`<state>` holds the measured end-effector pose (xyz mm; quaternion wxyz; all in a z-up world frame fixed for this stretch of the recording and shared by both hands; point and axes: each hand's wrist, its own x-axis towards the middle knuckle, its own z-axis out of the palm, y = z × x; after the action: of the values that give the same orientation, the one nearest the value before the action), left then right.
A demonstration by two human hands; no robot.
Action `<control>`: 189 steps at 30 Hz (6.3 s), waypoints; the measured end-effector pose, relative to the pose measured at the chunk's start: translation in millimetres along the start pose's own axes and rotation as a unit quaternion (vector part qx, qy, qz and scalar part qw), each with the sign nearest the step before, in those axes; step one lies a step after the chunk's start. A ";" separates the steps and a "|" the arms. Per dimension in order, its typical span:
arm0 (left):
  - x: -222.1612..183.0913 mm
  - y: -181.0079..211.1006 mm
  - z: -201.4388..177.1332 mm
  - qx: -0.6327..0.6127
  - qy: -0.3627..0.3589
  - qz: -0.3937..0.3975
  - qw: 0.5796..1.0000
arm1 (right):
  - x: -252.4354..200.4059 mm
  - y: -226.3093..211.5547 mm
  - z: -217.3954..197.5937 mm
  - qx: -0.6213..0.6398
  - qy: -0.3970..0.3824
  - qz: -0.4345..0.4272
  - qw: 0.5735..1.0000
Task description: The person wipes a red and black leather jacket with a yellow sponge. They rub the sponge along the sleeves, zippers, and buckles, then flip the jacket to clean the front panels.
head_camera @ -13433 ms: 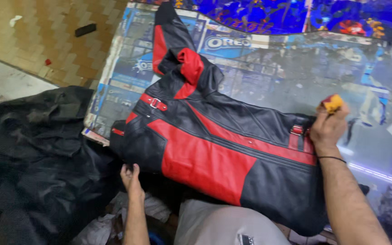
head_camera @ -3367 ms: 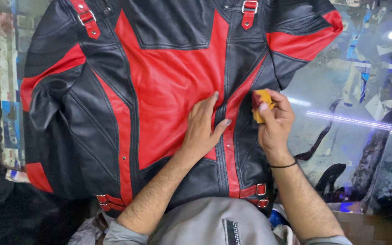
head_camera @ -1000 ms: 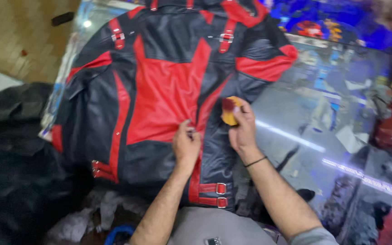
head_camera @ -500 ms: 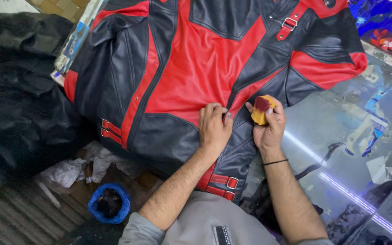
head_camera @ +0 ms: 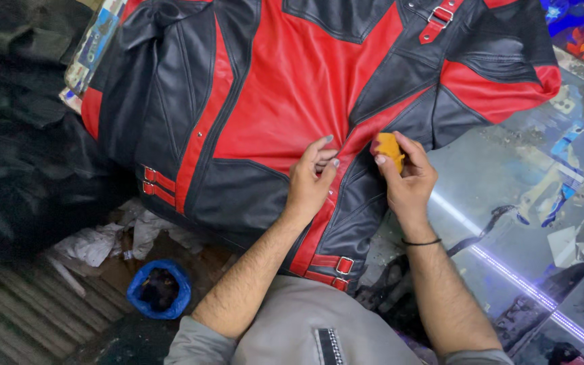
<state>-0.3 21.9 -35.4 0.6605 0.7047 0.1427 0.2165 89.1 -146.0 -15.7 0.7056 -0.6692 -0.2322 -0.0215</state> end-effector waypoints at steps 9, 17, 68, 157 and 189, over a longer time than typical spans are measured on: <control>-0.4 -8.6 -3.8 -0.125 -0.059 -0.027 0.990 | 32.1 -32.8 3.2 -0.277 -0.128 -0.218 0.927; -1.8 -13.8 -2.6 -0.189 -0.065 -0.036 0.979 | 40.7 -33.0 9.8 -0.309 -0.100 -0.196 0.925; -16.3 10.9 -26.7 0.358 -0.068 0.130 0.922 | -88.3 -39.4 -58.2 0.030 0.073 0.119 0.990; -7.5 22.0 -29.0 0.439 -0.137 0.075 0.885 | -95.7 14.0 45.9 0.316 0.160 0.071 0.932; -32.6 11.5 -39.0 -0.041 -0.077 -0.013 0.996 | -79.4 7.7 59.6 0.344 0.127 0.174 0.914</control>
<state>-48.7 39.0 -26.5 0.7009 0.6895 0.0914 0.1582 3.1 -110.6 -51.4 0.9083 -0.4064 -0.0136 0.0983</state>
